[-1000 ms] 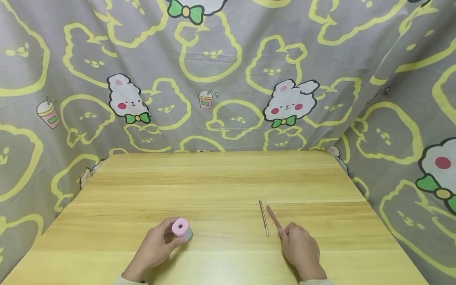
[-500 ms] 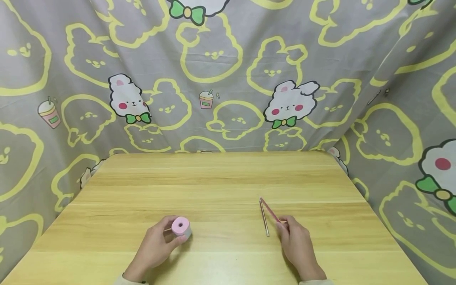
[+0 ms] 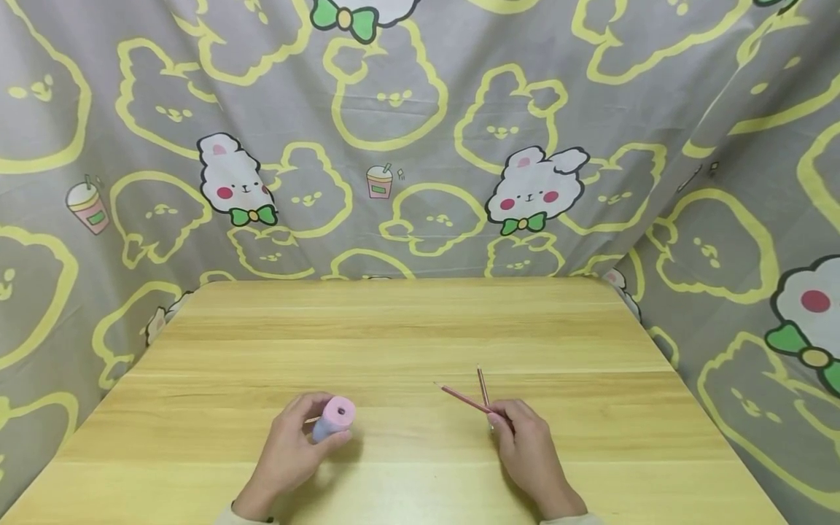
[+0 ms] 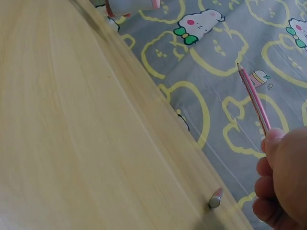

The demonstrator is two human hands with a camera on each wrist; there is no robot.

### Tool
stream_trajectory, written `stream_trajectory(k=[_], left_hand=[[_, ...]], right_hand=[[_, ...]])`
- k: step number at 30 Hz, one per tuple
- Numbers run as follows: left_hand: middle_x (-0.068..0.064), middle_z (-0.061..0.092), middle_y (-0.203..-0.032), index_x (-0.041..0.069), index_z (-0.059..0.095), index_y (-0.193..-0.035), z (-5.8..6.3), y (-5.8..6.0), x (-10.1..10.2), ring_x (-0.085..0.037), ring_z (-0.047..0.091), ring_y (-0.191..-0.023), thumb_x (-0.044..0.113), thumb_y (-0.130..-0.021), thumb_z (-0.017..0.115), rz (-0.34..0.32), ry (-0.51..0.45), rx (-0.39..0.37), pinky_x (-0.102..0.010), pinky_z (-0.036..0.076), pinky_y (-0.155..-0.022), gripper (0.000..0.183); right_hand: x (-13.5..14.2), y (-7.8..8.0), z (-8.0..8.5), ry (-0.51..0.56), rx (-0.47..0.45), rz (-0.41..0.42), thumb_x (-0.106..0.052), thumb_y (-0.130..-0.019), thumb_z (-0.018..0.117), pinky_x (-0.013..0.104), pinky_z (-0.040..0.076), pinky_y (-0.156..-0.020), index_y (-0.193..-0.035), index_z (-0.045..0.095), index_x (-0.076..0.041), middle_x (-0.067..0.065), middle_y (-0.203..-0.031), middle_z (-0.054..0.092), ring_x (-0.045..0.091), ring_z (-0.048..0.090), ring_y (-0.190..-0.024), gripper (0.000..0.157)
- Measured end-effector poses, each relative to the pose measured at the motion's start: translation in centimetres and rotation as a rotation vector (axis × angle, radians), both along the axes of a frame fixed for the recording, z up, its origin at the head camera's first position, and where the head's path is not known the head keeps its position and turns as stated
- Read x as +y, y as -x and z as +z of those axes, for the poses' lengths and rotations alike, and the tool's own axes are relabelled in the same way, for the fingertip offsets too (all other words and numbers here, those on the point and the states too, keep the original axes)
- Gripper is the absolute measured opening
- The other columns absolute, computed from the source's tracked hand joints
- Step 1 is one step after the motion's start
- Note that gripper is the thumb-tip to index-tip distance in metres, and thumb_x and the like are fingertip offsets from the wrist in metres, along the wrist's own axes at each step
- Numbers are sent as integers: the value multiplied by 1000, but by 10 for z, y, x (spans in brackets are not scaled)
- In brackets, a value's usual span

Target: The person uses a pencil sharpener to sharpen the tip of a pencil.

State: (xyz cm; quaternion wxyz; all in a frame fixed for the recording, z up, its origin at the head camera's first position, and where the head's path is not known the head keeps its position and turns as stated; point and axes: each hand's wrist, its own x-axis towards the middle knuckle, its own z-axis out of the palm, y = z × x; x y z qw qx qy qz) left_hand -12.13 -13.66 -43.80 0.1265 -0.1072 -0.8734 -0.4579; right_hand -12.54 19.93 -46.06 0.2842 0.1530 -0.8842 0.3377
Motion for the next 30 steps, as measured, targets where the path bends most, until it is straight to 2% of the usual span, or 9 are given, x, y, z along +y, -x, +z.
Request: stream_trajectory(k=[8, 13, 16, 21, 30], left_hand=[[7, 57, -100, 11, 66, -111, -1, -3, 13, -13, 54, -88, 29, -68, 89, -7, 45, 59, -30, 46, -73, 51], [8, 58, -100, 11, 66, -111, -1, -4, 21, -13, 56, -88, 27, -68, 89, -28, 40, 85, -29, 47, -73, 51], [7, 59, -102, 10, 66, -111, -1, -5, 24, -14, 57, -89, 27, -68, 89, -53, 46, 81, -29, 48, -73, 51], [3, 59, -105, 7, 66, -113, 0, -7, 28, -17, 57, -90, 29, -70, 87, -94, 55, 55, -28, 49, -72, 52], [-1, 59, -107, 3, 65, -114, 0, -8, 35, -20, 58, -92, 29, -71, 86, -139, 58, 38, -26, 51, -71, 54]], right_hand=[[-8, -1, 0, 15, 52, 100, 4, -84, 69, 17, 41, -52, -89, 69, -6, -11, -80, 56, 0, 44, -66, 11], [-16, -2, 0, 31, 74, 147, 11, -77, 72, 13, 40, -54, -89, 68, -9, -13, -81, 56, -1, 44, -66, 23], [-21, -3, -1, 43, 84, 183, 13, -74, 73, 10, 40, -57, -89, 68, -10, -13, -81, 56, -1, 45, -66, 28], [-27, -6, -1, 44, 102, 239, 12, -73, 74, 9, 41, -58, -89, 68, -10, -11, -83, 58, -1, 47, -67, 28], [-33, -9, -1, 50, 89, 256, 12, -73, 74, 9, 40, -56, -88, 69, -10, -11, -84, 59, -2, 46, -66, 27]])
